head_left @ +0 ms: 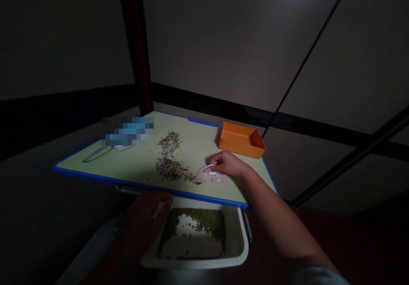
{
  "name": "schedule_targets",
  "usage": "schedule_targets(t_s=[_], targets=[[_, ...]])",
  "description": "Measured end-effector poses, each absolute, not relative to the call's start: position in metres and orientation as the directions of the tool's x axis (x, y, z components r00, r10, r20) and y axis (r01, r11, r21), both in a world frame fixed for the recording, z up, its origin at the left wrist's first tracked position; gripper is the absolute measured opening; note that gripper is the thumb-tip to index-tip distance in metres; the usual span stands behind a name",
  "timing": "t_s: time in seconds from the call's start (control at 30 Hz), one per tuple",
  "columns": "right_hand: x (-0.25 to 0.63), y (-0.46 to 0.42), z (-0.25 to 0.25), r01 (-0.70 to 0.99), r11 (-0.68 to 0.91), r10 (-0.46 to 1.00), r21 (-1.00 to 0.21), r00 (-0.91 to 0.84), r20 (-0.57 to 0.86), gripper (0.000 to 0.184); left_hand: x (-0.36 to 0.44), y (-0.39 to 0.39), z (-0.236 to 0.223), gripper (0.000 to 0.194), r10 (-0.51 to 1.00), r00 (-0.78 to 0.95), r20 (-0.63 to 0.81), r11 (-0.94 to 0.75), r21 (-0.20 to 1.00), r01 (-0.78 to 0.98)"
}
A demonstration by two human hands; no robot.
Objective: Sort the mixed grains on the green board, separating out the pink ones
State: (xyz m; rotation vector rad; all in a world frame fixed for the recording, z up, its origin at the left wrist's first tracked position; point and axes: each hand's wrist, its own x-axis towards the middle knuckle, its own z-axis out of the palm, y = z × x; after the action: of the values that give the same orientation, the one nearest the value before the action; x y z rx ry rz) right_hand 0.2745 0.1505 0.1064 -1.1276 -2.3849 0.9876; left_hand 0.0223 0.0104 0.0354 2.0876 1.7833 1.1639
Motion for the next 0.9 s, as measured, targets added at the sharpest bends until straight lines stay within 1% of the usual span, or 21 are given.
schedule_targets(t_s=[0.3,0.53,0.67,0.9], targets=[[0.275,0.147,0.11,0.543,0.493,0.715,-0.68,-0.698,-0.039,0.031,0.02,0.011,0.031,0.04,0.907,-0.025,0.42,-0.252,0.589,0.768],[0.273,0.145,0.112,0.556,0.498,0.695,-0.666,-0.715,-0.078,0.029,0.022,0.01,0.035,0.04,0.903,-0.009,0.43,-0.268,0.577,0.772],[0.27,0.141,0.114,0.577,0.507,0.682,-0.64,-0.723,-0.111,0.027,0.023,0.01,0.035,0.039,0.904,-0.031,0.426,-0.247,0.58,0.776],[0.268,0.136,0.12,0.634,0.472,0.691,-0.612,-0.698,-0.19,0.024,0.022,0.011,0.033,0.038,0.893,-0.01,0.45,-0.277,0.565,0.777]])
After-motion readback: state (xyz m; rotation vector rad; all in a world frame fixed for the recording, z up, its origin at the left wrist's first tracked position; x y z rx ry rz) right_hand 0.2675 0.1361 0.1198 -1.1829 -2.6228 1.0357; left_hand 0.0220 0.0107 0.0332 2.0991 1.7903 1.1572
